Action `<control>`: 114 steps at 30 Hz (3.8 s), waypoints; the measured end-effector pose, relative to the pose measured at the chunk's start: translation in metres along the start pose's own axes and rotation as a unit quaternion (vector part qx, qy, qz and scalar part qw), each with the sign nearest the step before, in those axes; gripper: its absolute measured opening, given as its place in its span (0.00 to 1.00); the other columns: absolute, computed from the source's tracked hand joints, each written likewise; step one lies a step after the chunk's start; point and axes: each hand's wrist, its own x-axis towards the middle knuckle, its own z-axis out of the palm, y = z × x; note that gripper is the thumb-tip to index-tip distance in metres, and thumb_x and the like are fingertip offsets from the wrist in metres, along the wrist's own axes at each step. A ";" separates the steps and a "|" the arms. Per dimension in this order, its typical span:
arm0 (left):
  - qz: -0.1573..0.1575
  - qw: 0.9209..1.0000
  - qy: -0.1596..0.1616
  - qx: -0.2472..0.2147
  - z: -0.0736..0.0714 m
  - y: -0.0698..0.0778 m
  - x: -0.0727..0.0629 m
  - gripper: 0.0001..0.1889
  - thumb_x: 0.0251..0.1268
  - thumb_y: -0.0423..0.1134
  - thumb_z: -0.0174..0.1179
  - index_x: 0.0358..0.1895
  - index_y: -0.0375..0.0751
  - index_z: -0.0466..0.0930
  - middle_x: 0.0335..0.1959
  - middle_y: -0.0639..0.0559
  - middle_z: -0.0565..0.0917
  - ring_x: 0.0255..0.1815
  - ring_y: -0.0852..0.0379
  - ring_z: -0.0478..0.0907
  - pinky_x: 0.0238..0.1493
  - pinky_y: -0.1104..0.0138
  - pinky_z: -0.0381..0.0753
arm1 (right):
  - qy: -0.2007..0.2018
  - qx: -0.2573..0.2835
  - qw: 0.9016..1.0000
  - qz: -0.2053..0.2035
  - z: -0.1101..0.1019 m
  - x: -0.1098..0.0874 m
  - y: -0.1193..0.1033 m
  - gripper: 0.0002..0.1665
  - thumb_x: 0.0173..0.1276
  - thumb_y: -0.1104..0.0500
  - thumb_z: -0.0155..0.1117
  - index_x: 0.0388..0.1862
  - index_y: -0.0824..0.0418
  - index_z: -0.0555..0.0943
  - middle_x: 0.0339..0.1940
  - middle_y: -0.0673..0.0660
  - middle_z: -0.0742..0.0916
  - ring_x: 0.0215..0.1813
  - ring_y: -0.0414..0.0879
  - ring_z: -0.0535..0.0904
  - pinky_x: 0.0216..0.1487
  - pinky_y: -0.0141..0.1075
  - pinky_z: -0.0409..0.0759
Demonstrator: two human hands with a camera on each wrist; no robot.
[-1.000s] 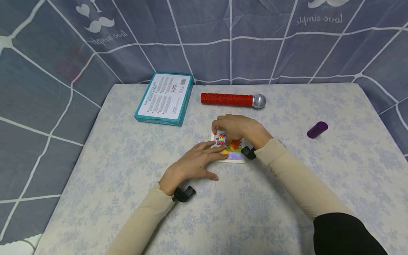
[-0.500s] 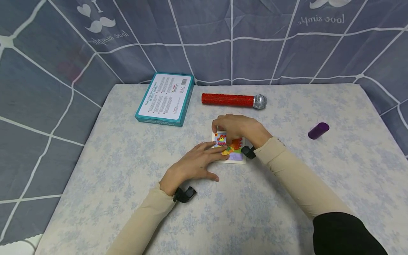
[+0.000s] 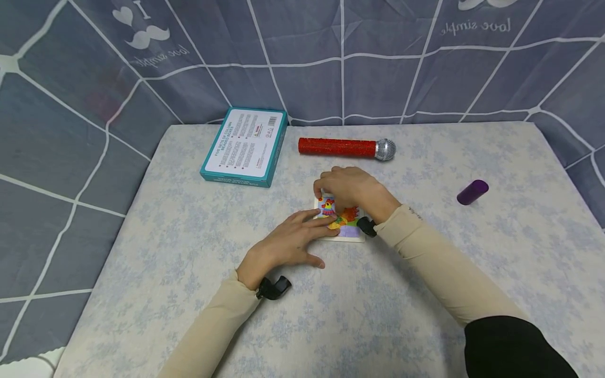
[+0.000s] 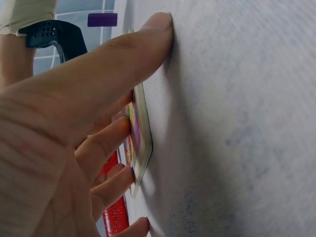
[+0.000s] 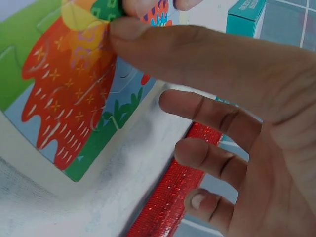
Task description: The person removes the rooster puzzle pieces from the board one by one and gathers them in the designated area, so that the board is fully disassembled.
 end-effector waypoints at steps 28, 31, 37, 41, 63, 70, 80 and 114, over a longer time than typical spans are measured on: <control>-0.008 1.000 -0.012 -0.007 -0.001 0.001 0.000 0.38 0.54 0.53 0.73 0.71 0.54 0.71 0.77 0.59 0.60 0.78 0.44 0.49 0.75 0.48 0.50 | -0.039 0.095 0.995 -0.011 0.001 0.006 0.012 0.22 0.50 0.65 0.78 0.40 0.49 0.78 0.46 0.49 0.77 0.48 0.48 0.71 0.43 0.40 0.74; -0.010 1.000 -0.014 -0.005 -0.001 0.000 0.000 0.39 0.54 0.53 0.73 0.71 0.55 0.71 0.77 0.59 0.60 0.78 0.44 0.48 0.74 0.48 0.50 | -0.030 0.109 0.993 -0.021 0.003 0.005 0.015 0.22 0.51 0.64 0.77 0.43 0.49 0.79 0.47 0.48 0.78 0.49 0.47 0.71 0.47 0.41 0.74; -0.008 1.000 -0.014 -0.007 -0.001 0.000 0.000 0.39 0.54 0.53 0.73 0.71 0.55 0.71 0.77 0.58 0.60 0.78 0.45 0.49 0.75 0.48 0.50 | -0.022 0.103 0.994 -0.014 0.004 0.004 0.013 0.27 0.52 0.62 0.78 0.49 0.46 0.78 0.51 0.47 0.78 0.53 0.47 0.70 0.51 0.43 0.75; -0.007 1.000 -0.013 -0.006 -0.001 0.000 0.000 0.38 0.54 0.53 0.73 0.70 0.55 0.71 0.77 0.58 0.60 0.78 0.45 0.49 0.75 0.49 0.50 | -0.020 0.081 0.996 0.001 0.002 0.003 0.009 0.27 0.51 0.62 0.79 0.48 0.46 0.78 0.50 0.47 0.79 0.52 0.47 0.70 0.49 0.42 0.75; -0.006 1.000 -0.011 -0.019 -0.001 0.001 0.000 0.39 0.54 0.51 0.73 0.71 0.53 0.71 0.77 0.58 0.58 0.78 0.48 0.49 0.74 0.54 0.55 | -0.008 0.027 1.000 0.000 -0.002 0.001 0.001 0.26 0.51 0.63 0.79 0.47 0.49 0.80 0.42 0.49 0.80 0.45 0.47 0.72 0.44 0.41 0.74; -0.004 1.000 -0.011 -0.024 0.000 -0.001 0.000 0.38 0.54 0.51 0.73 0.70 0.52 0.71 0.77 0.58 0.58 0.78 0.48 0.49 0.74 0.54 0.55 | -0.032 0.054 0.998 0.002 -0.003 0.006 0.001 0.27 0.48 0.65 0.81 0.44 0.51 0.77 0.40 0.51 0.79 0.42 0.47 0.72 0.39 0.39 0.74; -0.005 1.000 -0.013 -0.026 0.000 0.000 0.000 0.39 0.53 0.51 0.73 0.71 0.53 0.70 0.78 0.58 0.58 0.78 0.48 0.49 0.75 0.54 0.54 | -0.044 0.070 0.997 0.003 -0.003 0.009 0.003 0.28 0.48 0.65 0.81 0.44 0.51 0.76 0.40 0.51 0.77 0.44 0.47 0.72 0.39 0.39 0.74; -0.011 0.999 -0.017 -0.025 -0.003 0.001 0.000 0.38 0.54 0.51 0.73 0.71 0.54 0.71 0.77 0.58 0.59 0.78 0.49 0.49 0.74 0.53 0.56 | -0.011 0.060 0.998 -0.011 0.001 0.000 0.002 0.25 0.54 0.64 0.77 0.50 0.52 0.79 0.45 0.50 0.81 0.45 0.46 0.74 0.43 0.41 0.77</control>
